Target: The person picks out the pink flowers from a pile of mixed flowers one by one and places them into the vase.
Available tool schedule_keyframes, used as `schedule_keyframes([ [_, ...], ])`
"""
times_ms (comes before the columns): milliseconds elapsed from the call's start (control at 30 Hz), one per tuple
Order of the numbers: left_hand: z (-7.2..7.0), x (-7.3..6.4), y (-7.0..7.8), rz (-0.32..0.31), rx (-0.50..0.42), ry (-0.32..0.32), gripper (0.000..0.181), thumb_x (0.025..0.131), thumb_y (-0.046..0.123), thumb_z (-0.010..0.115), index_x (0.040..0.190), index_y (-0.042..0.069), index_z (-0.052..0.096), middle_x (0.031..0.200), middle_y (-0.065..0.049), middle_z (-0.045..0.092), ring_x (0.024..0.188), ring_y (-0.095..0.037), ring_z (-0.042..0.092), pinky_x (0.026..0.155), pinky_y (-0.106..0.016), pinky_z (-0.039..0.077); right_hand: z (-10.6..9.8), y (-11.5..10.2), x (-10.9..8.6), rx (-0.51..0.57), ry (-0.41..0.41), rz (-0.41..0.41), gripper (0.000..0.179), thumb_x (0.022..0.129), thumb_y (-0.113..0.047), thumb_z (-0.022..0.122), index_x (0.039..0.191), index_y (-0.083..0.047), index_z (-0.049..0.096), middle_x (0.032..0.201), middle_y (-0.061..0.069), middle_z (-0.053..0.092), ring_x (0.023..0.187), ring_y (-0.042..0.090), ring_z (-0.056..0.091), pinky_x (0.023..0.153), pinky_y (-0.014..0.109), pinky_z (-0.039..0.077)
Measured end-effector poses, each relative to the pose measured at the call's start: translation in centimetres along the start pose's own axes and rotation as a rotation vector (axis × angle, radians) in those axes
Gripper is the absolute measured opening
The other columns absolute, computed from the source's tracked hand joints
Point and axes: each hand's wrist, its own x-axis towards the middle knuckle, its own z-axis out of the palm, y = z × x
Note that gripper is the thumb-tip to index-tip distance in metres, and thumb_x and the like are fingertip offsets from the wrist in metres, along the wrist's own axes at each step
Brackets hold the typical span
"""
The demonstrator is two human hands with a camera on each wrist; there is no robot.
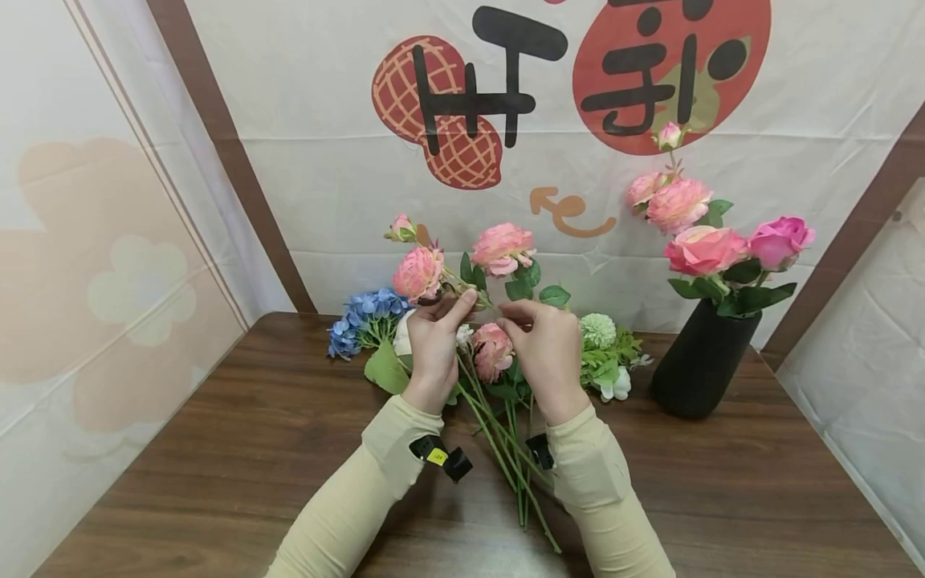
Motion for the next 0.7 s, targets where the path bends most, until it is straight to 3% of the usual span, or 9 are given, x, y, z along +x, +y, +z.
schedule_keyframes([
  [200, 0.1, -0.1, 0.0, 0.015, 0.005, 0.002, 0.014, 0.079, 0.007, 0.075, 0.084, -0.003, 0.067, 0.071, 0.001, 0.068, 0.067, -0.013, 0.068, 0.073, -0.035, 0.057, 0.0, -0.1, 0.0, 0.017, -0.006, 0.018, 0.014, 0.08, -0.016, 0.076, 0.092, -0.01, 0.077, 0.082, 0.009, 0.074, 0.069, 0.02, 0.071, 0.062, 0.04, 0.056],
  [467, -0.1, -0.2, 0.2, 0.035, -0.008, -0.024, 0.012, 0.081, 0.009, 0.073, 0.085, 0.0, 0.067, 0.075, 0.0, 0.069, 0.071, -0.016, 0.069, 0.075, -0.039, 0.057, 0.2, -0.1, 0.1, 0.03, 0.027, -0.006, 0.013, 0.08, -0.017, 0.076, 0.091, -0.01, 0.077, 0.081, 0.008, 0.074, 0.069, 0.019, 0.07, 0.061, 0.038, 0.057],
  [633, -0.7, -0.3, 0.3, 0.079, 0.027, -0.092, 0.012, 0.085, 0.001, 0.064, 0.095, -0.006, 0.067, 0.086, -0.007, 0.071, 0.079, -0.015, 0.068, 0.082, -0.045, 0.054, -0.1, 0.0, 0.0, 0.039, 0.091, -0.048, 0.012, 0.08, -0.017, 0.076, 0.09, -0.01, 0.078, 0.082, 0.009, 0.074, 0.07, 0.018, 0.07, 0.059, 0.036, 0.056],
  [700, -1.1, -0.2, 0.4, 0.095, 0.045, -0.071, 0.017, 0.083, -0.005, 0.059, 0.098, -0.008, 0.067, 0.088, -0.01, 0.072, 0.079, -0.013, 0.067, 0.083, -0.042, 0.054, -0.3, 0.1, 0.0, 0.034, 0.113, -0.06, 0.012, 0.08, -0.017, 0.076, 0.089, -0.01, 0.078, 0.082, 0.008, 0.074, 0.07, 0.018, 0.07, 0.058, 0.036, 0.056],
])
